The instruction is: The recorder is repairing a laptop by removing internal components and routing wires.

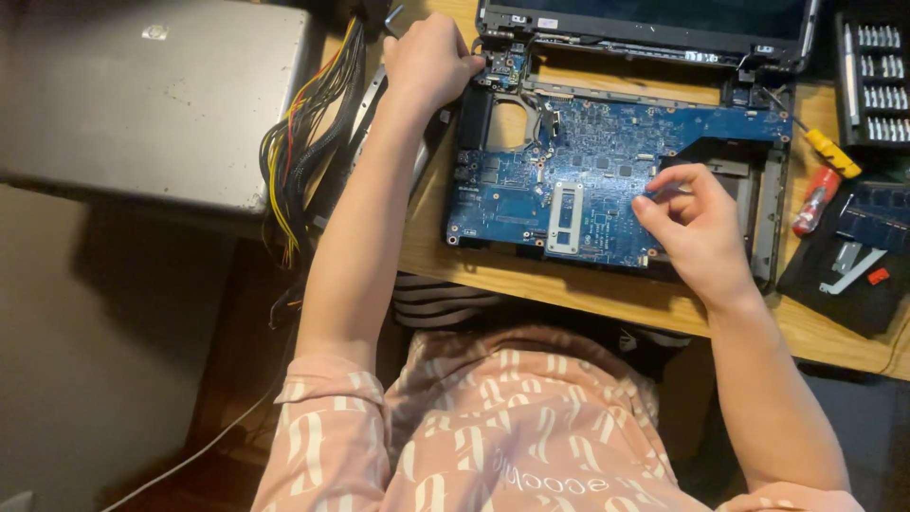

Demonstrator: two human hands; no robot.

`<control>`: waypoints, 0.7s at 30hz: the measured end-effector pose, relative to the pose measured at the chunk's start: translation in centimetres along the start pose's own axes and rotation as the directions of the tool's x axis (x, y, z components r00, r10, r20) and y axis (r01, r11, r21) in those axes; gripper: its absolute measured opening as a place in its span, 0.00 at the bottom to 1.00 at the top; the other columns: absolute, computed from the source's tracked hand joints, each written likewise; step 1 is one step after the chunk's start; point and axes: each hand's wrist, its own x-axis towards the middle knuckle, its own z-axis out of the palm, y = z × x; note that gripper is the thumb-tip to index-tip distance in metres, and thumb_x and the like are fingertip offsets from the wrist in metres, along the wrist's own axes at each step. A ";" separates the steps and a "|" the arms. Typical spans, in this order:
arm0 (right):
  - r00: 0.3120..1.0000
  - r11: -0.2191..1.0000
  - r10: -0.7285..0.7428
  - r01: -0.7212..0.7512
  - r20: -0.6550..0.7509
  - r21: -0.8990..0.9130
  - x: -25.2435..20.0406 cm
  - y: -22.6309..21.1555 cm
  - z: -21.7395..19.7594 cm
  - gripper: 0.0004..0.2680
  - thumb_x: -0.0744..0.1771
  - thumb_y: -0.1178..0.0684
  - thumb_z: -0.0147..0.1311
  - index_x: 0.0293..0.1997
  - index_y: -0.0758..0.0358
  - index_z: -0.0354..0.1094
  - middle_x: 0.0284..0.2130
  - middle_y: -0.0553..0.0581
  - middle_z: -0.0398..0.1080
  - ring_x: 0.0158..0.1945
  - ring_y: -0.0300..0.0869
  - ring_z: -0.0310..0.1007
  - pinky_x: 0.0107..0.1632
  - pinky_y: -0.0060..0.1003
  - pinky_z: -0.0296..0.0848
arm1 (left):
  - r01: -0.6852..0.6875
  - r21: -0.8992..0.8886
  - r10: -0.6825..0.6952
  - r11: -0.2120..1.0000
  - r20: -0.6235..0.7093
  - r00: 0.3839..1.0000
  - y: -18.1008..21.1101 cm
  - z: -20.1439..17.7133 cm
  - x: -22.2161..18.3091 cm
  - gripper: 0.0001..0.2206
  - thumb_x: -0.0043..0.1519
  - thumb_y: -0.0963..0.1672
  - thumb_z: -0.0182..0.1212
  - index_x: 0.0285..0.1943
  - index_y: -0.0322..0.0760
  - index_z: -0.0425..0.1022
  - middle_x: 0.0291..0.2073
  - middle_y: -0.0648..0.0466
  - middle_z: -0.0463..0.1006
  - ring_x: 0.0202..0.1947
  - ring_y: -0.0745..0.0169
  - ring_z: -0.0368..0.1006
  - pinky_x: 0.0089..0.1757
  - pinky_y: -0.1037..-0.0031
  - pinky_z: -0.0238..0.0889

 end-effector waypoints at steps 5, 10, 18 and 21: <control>1.000 0.998 -0.003 0.004 -0.016 0.061 -0.5 0.0 -0.7 0.06 0.69 0.61 0.59 0.50 0.64 0.70 0.32 0.46 0.73 0.36 0.27 0.68 0.39 0.21 0.64 | -0.054 0.048 0.056 0.997 -0.044 0.997 0.5 0.1 -1.7 0.12 0.54 0.51 0.73 0.35 0.41 0.84 0.33 0.48 0.83 0.38 0.48 0.78 0.45 0.52 0.58; 0.997 0.971 -0.078 0.075 0.003 0.228 -0.4 1.7 -1.4 0.06 0.68 0.62 0.58 0.50 0.66 0.71 0.42 0.48 0.74 0.46 0.29 0.72 0.51 0.23 0.70 | -0.438 0.034 0.438 0.898 -0.148 0.887 5.4 -2.6 -10.8 0.11 0.66 0.50 0.66 0.48 0.42 0.80 0.42 0.49 0.76 0.47 0.46 0.72 0.48 0.56 0.61; 0.999 0.810 -0.011 0.039 -0.051 0.586 -1.4 -2.1 -0.3 0.14 0.69 0.59 0.57 0.63 0.61 0.63 0.46 0.51 0.73 0.44 0.30 0.68 0.42 0.22 0.65 | -0.717 -0.137 0.716 0.683 -0.064 0.695 7.8 -4.4 -19.9 0.27 0.57 0.49 0.70 0.64 0.36 0.71 0.61 0.41 0.71 0.62 0.39 0.65 0.60 0.53 0.55; 0.978 0.707 0.210 -0.153 0.001 0.690 -1.4 -4.3 0.3 0.14 0.68 0.57 0.54 0.61 0.59 0.63 0.44 0.50 0.75 0.38 0.30 0.71 0.32 0.22 0.68 | -0.701 -0.069 0.696 0.710 -0.091 0.713 7.4 -3.6 -20.2 0.24 0.57 0.45 0.69 0.63 0.38 0.72 0.62 0.44 0.72 0.63 0.42 0.66 0.62 0.52 0.55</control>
